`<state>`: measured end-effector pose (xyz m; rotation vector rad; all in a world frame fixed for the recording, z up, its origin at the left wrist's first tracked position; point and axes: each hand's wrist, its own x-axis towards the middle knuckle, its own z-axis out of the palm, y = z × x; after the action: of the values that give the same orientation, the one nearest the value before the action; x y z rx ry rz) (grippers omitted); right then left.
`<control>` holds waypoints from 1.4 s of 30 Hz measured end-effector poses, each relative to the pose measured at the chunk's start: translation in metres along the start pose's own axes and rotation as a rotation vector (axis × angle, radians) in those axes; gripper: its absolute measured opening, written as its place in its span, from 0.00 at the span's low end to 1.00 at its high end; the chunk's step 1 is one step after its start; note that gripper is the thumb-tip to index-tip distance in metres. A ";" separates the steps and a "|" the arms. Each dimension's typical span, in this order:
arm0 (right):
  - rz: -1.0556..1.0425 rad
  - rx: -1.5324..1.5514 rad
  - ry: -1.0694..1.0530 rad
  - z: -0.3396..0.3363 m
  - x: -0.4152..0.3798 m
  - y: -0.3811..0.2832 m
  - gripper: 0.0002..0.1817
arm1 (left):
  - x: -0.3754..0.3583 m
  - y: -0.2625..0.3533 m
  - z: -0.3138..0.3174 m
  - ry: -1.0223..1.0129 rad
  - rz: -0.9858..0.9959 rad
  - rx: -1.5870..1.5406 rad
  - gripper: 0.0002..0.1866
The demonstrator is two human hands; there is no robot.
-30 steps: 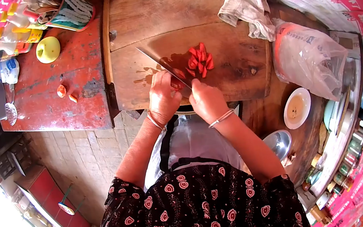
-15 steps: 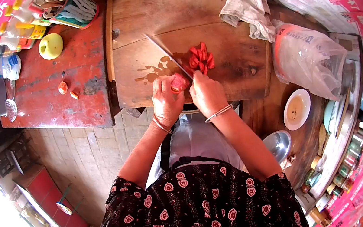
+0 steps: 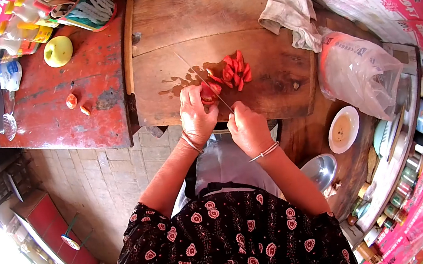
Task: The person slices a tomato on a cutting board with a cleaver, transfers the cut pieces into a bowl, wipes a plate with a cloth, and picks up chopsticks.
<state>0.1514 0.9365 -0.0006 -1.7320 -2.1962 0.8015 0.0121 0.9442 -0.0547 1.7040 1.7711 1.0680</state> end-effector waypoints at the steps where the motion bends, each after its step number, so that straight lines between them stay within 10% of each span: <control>1: 0.004 -0.033 -0.008 0.002 0.000 -0.002 0.08 | 0.000 0.000 0.001 0.006 -0.004 -0.001 0.24; 42: 0.040 -0.111 -0.071 0.021 0.040 -0.010 0.07 | 0.011 -0.011 -0.015 -0.026 0.020 0.017 0.20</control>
<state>0.1220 0.9668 -0.0183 -1.8309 -2.3001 0.7745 -0.0073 0.9528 -0.0523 1.7412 1.7562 1.0370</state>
